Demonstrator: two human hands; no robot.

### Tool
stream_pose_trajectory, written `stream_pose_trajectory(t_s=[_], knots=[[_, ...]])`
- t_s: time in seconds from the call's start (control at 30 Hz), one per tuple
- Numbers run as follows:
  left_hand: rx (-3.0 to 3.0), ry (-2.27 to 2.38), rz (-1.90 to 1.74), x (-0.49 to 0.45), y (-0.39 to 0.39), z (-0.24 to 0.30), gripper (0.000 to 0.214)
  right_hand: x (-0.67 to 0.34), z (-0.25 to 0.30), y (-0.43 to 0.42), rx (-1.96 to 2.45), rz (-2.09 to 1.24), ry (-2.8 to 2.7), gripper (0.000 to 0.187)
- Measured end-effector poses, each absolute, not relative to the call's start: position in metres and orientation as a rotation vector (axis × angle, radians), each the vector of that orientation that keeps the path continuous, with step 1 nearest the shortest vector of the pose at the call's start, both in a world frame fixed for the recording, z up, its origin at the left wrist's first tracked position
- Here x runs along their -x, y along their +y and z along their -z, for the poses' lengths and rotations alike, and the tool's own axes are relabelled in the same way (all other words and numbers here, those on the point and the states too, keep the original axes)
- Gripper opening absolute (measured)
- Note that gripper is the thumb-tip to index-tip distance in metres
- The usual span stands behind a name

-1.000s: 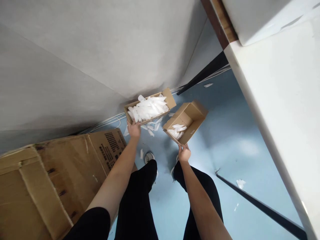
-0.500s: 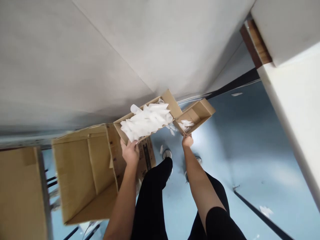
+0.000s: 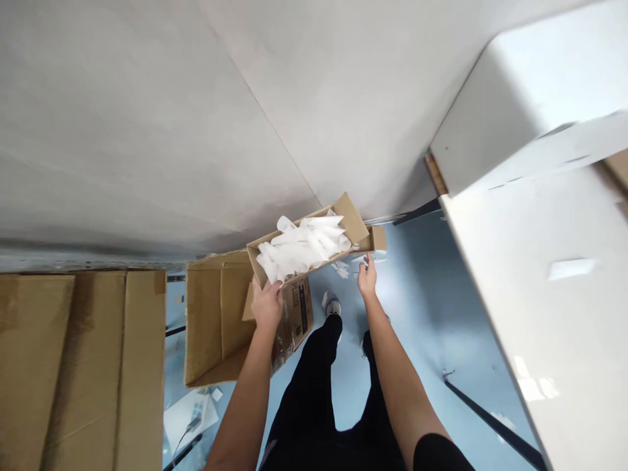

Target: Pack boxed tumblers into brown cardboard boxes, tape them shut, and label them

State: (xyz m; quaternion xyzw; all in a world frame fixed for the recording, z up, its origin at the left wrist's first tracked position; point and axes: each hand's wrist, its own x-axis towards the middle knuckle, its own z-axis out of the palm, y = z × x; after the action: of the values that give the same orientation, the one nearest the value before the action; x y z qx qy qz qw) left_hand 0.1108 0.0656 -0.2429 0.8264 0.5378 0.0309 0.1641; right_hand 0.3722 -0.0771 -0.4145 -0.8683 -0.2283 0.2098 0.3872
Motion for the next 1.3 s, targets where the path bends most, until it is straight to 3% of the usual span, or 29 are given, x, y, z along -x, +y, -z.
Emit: stream_pose_trajectory(t_s=[0.1, 0.23, 0.47, 0.63, 0.9, 1.13, 1.3], knots=[[-2.391, 1.452, -0.129, -0.123, 0.05, 0.199, 0.029, -0.375, 0.31, -0.111, 2.085, -0.493, -0.586, 0.065], [-2.425, 1.346, -0.205, -0.15, 0.022, 0.135, 0.028, -0.376, 0.189, -0.139, 2.119, -0.329, -0.8, 0.041], [-2.504, 1.089, -0.244, -0.214, -0.027, 0.039, 0.029, -0.39, 0.084, -0.182, 2.232, -0.122, -0.865, 0.046], [-2.511, 0.895, -0.264, -0.281, -0.07, 0.019, 0.028, -0.425, 0.062, -0.238, 2.341, -0.036, -0.713, 0.05], [-2.576, 0.615, -0.244, -0.421, -0.137, 0.036, 0.027, -0.536, 0.068, -0.315, 2.436, -0.057, -0.415, 0.05], [-2.714, 0.626, 0.04, -0.551, -0.147, 0.05, 0.034, -0.629, 0.104, -0.32, 2.268, -0.096, -0.331, 0.076], [-2.728, 0.555, 0.023, -0.601, -0.151, 0.056, 0.037, -0.676, 0.116, -0.299, 2.232, -0.06, -0.106, 0.069]])
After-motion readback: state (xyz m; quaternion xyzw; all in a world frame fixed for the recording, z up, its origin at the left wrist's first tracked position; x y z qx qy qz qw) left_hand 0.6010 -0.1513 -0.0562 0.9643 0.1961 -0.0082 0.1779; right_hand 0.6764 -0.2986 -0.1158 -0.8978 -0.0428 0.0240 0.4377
